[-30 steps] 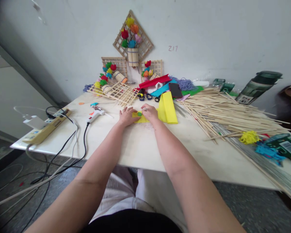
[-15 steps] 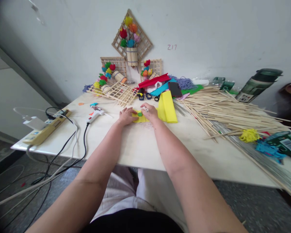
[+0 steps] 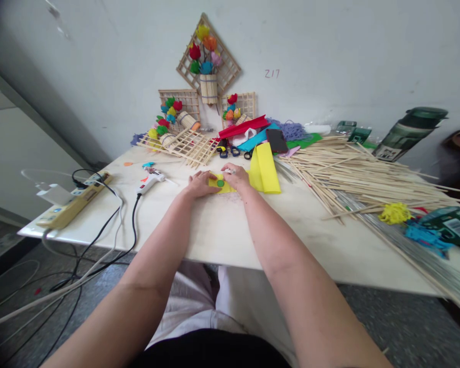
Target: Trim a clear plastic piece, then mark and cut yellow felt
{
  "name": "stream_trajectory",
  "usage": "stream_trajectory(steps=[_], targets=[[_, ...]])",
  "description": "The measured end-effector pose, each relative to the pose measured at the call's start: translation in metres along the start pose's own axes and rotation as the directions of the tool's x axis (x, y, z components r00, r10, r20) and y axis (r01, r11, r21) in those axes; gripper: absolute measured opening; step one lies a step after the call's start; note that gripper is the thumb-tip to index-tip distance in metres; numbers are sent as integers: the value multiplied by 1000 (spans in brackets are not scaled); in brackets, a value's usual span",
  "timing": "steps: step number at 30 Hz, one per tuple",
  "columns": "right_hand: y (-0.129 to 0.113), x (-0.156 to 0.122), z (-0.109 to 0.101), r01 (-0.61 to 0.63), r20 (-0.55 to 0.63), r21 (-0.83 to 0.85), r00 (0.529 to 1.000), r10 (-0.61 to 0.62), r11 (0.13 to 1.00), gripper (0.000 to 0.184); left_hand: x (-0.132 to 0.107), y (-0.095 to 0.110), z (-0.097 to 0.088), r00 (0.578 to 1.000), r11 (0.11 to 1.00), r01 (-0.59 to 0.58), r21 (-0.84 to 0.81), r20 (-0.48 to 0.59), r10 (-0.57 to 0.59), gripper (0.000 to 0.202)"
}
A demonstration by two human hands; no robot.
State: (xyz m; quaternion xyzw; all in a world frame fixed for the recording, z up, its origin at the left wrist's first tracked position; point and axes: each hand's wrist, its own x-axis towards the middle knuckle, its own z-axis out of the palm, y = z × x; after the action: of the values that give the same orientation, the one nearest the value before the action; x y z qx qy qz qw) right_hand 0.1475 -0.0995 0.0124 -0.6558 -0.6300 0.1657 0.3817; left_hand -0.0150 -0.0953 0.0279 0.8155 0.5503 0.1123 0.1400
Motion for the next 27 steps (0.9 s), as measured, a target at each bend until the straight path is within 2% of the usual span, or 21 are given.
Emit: stream_trajectory(steps=[12, 27], targets=[[0, 0, 0, 3, -3, 2, 1000, -3, 1000, 24, -3, 2, -3, 1000, 1000, -18, -11, 3, 18, 44], [-1, 1, 1, -5, -19, -44, 1000, 4, 999, 24, 1, 1, 4, 1000, 998, -1, -59, -25, 0, 40]])
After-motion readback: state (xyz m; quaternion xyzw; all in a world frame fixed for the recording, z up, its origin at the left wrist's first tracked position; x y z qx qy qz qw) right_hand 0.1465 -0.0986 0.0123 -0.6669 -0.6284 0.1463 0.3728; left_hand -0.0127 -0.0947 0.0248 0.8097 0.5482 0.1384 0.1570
